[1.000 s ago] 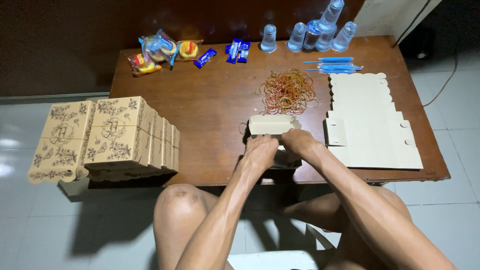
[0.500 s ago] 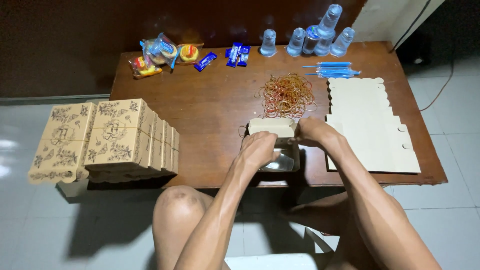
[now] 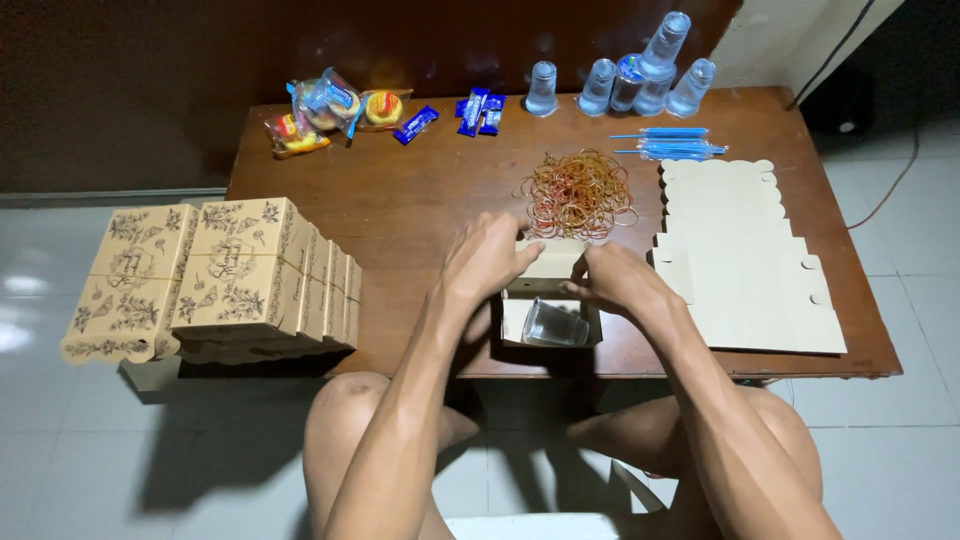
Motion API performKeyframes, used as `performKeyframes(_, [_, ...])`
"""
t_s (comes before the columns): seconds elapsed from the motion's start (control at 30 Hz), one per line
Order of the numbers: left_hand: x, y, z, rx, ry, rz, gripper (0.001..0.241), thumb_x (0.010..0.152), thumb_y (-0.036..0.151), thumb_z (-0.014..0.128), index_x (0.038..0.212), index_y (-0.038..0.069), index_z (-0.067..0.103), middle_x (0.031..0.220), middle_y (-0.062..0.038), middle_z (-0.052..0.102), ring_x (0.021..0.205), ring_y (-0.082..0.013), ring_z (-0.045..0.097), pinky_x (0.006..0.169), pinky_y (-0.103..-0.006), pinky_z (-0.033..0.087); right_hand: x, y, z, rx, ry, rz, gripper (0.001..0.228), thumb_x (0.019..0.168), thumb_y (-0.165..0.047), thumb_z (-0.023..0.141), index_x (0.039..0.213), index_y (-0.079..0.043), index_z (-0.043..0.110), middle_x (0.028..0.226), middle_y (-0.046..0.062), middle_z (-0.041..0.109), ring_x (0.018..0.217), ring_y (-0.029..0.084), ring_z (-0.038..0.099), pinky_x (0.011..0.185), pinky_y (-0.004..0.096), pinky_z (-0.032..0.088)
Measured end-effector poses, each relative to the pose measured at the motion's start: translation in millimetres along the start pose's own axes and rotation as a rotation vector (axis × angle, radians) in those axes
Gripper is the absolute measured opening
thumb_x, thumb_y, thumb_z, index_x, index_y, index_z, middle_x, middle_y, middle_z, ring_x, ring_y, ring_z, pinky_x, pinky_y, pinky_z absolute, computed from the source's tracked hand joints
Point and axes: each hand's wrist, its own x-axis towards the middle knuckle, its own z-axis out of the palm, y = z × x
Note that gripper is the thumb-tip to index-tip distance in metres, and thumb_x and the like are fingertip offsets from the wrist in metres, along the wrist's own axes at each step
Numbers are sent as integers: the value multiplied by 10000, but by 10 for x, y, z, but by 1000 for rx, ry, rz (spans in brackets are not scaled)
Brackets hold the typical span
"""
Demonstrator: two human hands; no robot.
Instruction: Assembling cardboard snack boxes from flat templates by folding and interlocking tabs.
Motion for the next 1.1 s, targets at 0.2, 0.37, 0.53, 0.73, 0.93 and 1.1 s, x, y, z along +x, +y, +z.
performKeyframes(0.2, [577, -490, 33, 35, 63, -72, 381, 884, 388, 638, 1133, 130, 767, 1109, -147, 771, 1129, -422, 694, 958, -593, 540, 95, -83, 133, -31, -36, -24, 208, 836, -355, 781, 963, -208, 853, 913, 202, 792, 953, 436, 752, 842, 503, 617])
performKeyframes(0.37, [1161, -1412, 233, 68, 88, -217, 346, 870, 359, 671, 1123, 148, 776, 1143, -147, 762, 1157, -402, 688, 964, -566, 547, 253, -20, 235, -50, -44, -34, 193, 817, -368, 798, 949, -240, 855, 912, 193, 794, 944, 430, 756, 832, 495, 628])
performKeyframes(0.53, [1424, -2090, 269, 104, 117, -413, 367, 868, 366, 672, 1179, 194, 761, 1175, -122, 749, 1163, -382, 686, 959, -568, 553, 279, -15, 227, -63, -44, -7, 223, 796, -361, 823, 966, -219, 854, 931, 230, 780, 940, 453, 749, 819, 518, 627])
performKeyframes(0.73, [1700, -2510, 315, 163, 139, -478, 463, 954, 270, 586, 1387, 110, 617, 1389, -174, 617, 1234, -431, 623, 1045, -590, 499, 269, -147, 174, -36, -55, 22, 194, 828, -321, 803, 955, -186, 856, 1066, 306, 722, 948, 490, 739, 834, 531, 624])
performKeyframes(0.93, [1825, -2314, 141, 100, 204, -460, 439, 1002, 155, 496, 1432, 65, 495, 1488, -164, 478, 1271, -415, 582, 1097, -573, 463, 212, -318, -49, -128, -98, 8, 396, 773, -326, 869, 1063, -66, 796, 1077, 302, 680, 946, 479, 745, 814, 544, 628])
performKeyframes(1.1, [2058, -2296, 123, 207, 197, -440, 601, 998, 39, 480, 1575, 43, 314, 1619, -159, 311, 1296, -429, 559, 1124, -600, 444, 128, -407, -197, -91, -88, 21, 303, 817, -271, 832, 990, -24, 807, 981, 294, 727, 922, 443, 764, 795, 489, 638])
